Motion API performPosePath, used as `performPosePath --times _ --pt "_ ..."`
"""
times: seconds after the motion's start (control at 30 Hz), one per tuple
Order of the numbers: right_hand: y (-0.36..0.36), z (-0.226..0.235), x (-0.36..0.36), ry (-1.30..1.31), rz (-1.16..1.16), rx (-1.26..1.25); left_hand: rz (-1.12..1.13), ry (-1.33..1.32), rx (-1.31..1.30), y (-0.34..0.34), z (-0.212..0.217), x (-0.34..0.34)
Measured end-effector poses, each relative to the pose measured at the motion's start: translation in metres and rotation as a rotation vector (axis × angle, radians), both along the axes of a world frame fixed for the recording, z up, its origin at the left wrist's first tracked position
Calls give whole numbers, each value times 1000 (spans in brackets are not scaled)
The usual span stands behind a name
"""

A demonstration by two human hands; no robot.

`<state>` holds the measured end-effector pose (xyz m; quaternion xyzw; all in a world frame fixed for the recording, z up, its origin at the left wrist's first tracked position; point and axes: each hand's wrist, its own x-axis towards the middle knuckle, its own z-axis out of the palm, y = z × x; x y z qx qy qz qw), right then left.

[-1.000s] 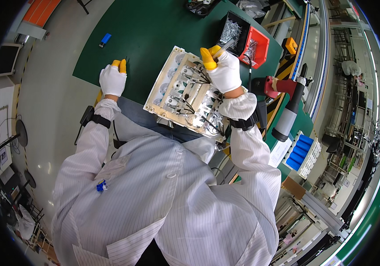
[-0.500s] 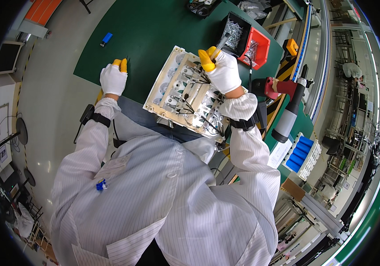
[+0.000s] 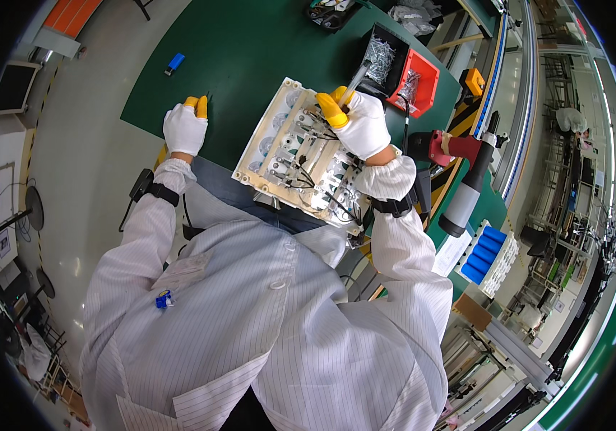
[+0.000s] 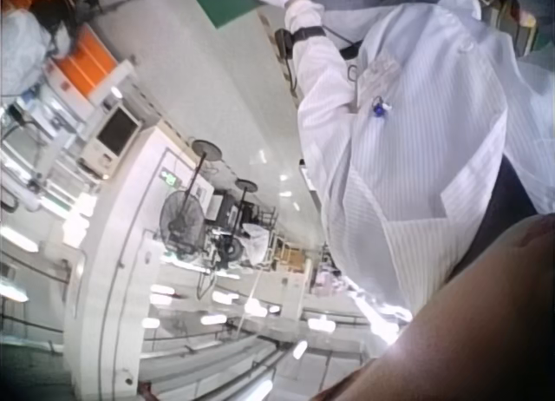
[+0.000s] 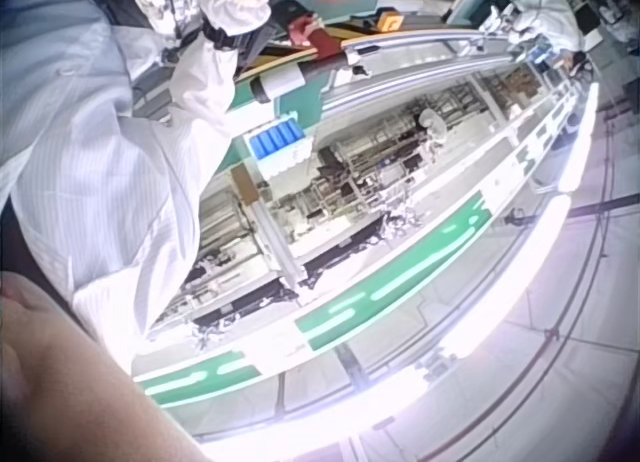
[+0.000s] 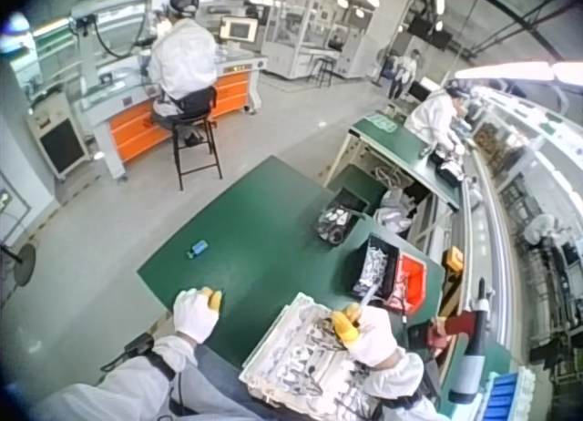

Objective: Assembling a battery pack by connecting wires, applying heat shrink tubing with a heat gun, and trimming wires.

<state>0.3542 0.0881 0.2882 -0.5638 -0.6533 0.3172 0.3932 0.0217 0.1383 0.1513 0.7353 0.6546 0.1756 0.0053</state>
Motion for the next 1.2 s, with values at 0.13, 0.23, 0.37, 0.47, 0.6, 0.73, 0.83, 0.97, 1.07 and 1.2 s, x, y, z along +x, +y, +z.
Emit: performPosePath --times 0.13,0.23,0.37,0.47,0.6,0.73,0.83,0.97,1.07,1.2 --pt "-1 0 2 -61 2 0 0 -2 5 0 3 3" --pt "-1 2 1 -116 2 21 5 0 0 1 4 4" --pt "0 1 1 9 14 35 10 14 11 1 3 3" --pt "-1 2 0 -28 13 20 1 -8 2 1 3 4" --pt "-2 8 -4 -65 63 25 10 -3 13 2 1 2" --pt "-2 12 -6 -86 119 18 12 -4 11 0 0 1" --pt "-1 5 -4 -139 117 44 7 -13 4 1 4 3" --pt "0 6 -7 -125 52 60 6 -6 5 1 0 1" --pt "-1 0 0 -34 41 71 10 -5 9 1 6 5" --pt "-15 12 -9 31 -141 137 31 -7 18 0 5 2"
